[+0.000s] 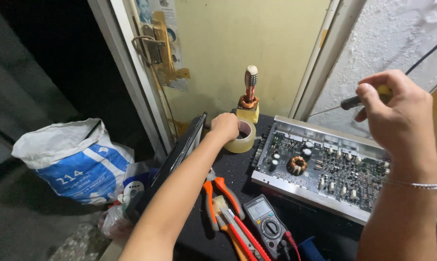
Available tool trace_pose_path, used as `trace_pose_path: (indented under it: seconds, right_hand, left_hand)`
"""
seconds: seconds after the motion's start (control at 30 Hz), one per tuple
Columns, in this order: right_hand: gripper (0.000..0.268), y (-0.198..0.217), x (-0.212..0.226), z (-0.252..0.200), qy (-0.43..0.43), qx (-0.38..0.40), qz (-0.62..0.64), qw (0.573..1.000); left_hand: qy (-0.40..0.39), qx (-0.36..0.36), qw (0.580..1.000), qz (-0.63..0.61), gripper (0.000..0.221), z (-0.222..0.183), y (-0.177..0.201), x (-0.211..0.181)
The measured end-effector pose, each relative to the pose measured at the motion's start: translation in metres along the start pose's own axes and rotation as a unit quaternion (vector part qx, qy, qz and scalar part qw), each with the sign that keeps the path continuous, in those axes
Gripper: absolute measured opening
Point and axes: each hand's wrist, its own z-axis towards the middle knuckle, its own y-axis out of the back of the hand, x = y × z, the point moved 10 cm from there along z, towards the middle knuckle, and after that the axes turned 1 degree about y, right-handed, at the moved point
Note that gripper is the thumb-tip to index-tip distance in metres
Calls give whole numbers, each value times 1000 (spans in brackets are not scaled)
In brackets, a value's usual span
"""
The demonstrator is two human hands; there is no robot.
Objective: Removing the outer casing and working on the internal components of an electronic amplifier using a screwdriver.
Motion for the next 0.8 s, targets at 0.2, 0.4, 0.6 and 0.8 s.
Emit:
trace_pose_path:
  seconds: [0.2, 0.4, 0.6, 0.8]
  right_hand:
    - [14, -27, -18, 9, -70, 47, 26, 996]
    - [11, -52, -50, 14, -79, 54, 17, 995]
    - [22, -70, -77, 18, -74, 63, -12, 995]
    - [22, -84, -98, 22, -74, 57, -52, 994]
  left_hand:
    - [-62, -89, 986, -128, 29, -49, 36, -38]
    - [-175, -215, 917, -286, 9, -52, 14, -69]
    - [-166, -224, 924, -260, 2, -47, 5, -53]
    - [-172, -329, 875, -310, 10, -72, 34, -31]
